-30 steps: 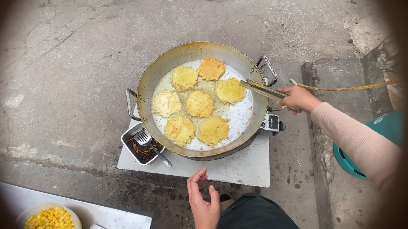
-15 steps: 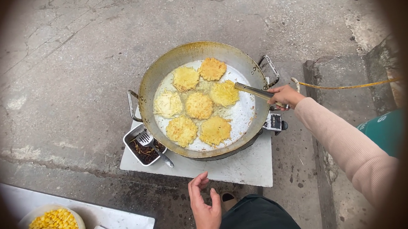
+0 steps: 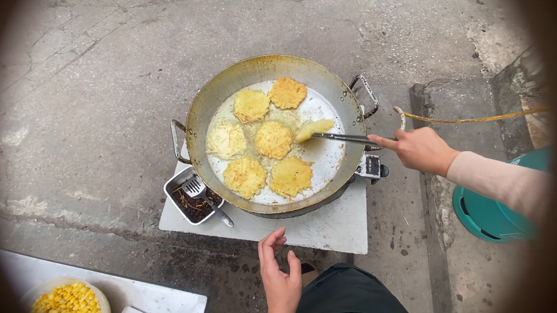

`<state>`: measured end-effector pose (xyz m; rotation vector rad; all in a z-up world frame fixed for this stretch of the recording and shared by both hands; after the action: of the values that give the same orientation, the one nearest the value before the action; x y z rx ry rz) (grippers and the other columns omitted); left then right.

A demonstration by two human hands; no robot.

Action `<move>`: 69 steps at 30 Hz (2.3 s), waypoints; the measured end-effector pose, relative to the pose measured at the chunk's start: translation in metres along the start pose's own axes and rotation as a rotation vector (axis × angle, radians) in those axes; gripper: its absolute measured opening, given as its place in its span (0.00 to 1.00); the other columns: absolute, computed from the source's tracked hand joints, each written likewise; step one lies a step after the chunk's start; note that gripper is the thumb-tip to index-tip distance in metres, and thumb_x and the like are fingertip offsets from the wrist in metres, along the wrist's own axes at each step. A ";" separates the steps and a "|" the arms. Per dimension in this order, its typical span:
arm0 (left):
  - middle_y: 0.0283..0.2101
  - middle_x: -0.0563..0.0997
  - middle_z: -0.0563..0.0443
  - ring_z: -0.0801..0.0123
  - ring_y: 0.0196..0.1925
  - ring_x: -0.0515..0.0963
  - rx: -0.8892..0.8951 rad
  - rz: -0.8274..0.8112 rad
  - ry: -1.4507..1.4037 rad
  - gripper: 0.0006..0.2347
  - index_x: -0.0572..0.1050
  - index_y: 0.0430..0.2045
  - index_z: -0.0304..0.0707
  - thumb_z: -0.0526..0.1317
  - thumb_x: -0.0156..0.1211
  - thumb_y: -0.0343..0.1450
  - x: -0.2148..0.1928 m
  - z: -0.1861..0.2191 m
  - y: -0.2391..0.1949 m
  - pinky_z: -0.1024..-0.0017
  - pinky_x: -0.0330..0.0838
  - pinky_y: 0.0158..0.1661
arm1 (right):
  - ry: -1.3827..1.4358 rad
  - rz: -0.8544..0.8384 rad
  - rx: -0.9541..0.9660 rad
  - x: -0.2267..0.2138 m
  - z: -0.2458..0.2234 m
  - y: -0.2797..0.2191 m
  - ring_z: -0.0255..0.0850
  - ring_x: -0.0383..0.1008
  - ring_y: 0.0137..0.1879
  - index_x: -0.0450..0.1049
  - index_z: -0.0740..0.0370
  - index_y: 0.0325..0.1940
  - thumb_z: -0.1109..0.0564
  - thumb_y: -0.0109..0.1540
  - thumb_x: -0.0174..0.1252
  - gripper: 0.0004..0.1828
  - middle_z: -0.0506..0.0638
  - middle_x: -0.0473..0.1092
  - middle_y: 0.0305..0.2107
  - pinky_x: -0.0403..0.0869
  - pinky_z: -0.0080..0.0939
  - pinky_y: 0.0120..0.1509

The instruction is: Frying and flipping fritters in a large pan, transferring cooked items to a rack, and preparing new batter to add to the pan.

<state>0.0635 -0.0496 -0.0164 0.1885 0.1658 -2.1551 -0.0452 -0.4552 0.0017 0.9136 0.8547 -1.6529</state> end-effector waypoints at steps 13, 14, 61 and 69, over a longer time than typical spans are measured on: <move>0.54 0.73 0.50 0.64 0.54 0.77 0.018 -0.024 0.022 0.17 0.71 0.55 0.44 0.36 0.49 0.71 0.005 0.001 -0.005 0.64 0.72 0.55 | 0.903 -0.699 0.762 -0.009 0.013 0.010 0.44 0.72 0.21 0.59 0.45 0.78 0.50 0.62 0.62 0.40 0.55 0.76 0.26 0.72 0.41 0.30; 0.54 0.73 0.50 0.64 0.54 0.77 0.019 -0.022 0.025 0.17 0.71 0.55 0.44 0.36 0.49 0.71 0.005 0.001 -0.007 0.64 0.72 0.55 | 0.905 -0.698 0.760 -0.001 0.010 0.014 0.44 0.72 0.21 0.59 0.45 0.78 0.50 0.62 0.62 0.40 0.55 0.76 0.26 0.72 0.41 0.30; 0.52 0.73 0.52 0.65 0.51 0.76 -0.168 0.178 0.015 0.17 0.73 0.56 0.46 0.38 0.50 0.71 -0.014 -0.041 0.006 0.63 0.71 0.51 | 0.045 -0.212 -0.008 0.027 -0.130 0.241 0.33 0.59 0.20 0.46 0.49 0.83 0.64 0.68 0.41 0.37 0.42 0.64 0.23 0.56 0.38 0.21; 0.52 0.74 0.52 0.65 0.51 0.76 -0.166 0.164 0.023 0.18 0.73 0.56 0.46 0.38 0.50 0.70 -0.008 -0.041 0.010 0.64 0.71 0.51 | 0.112 -0.179 -0.007 0.026 -0.106 0.234 0.34 0.60 0.20 0.49 0.45 0.82 0.63 0.61 0.47 0.44 0.41 0.63 0.19 0.53 0.39 0.21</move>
<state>0.0793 -0.0411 -0.0553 0.1269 0.3302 -1.9665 0.1932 -0.4269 -0.0934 0.9552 1.0433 -1.7630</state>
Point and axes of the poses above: each hand's wrist, its own y-axis towards the middle knuckle, its own x-axis out of the palm, z = x × y, the point moved 7 cm from there along y, towards the middle knuckle
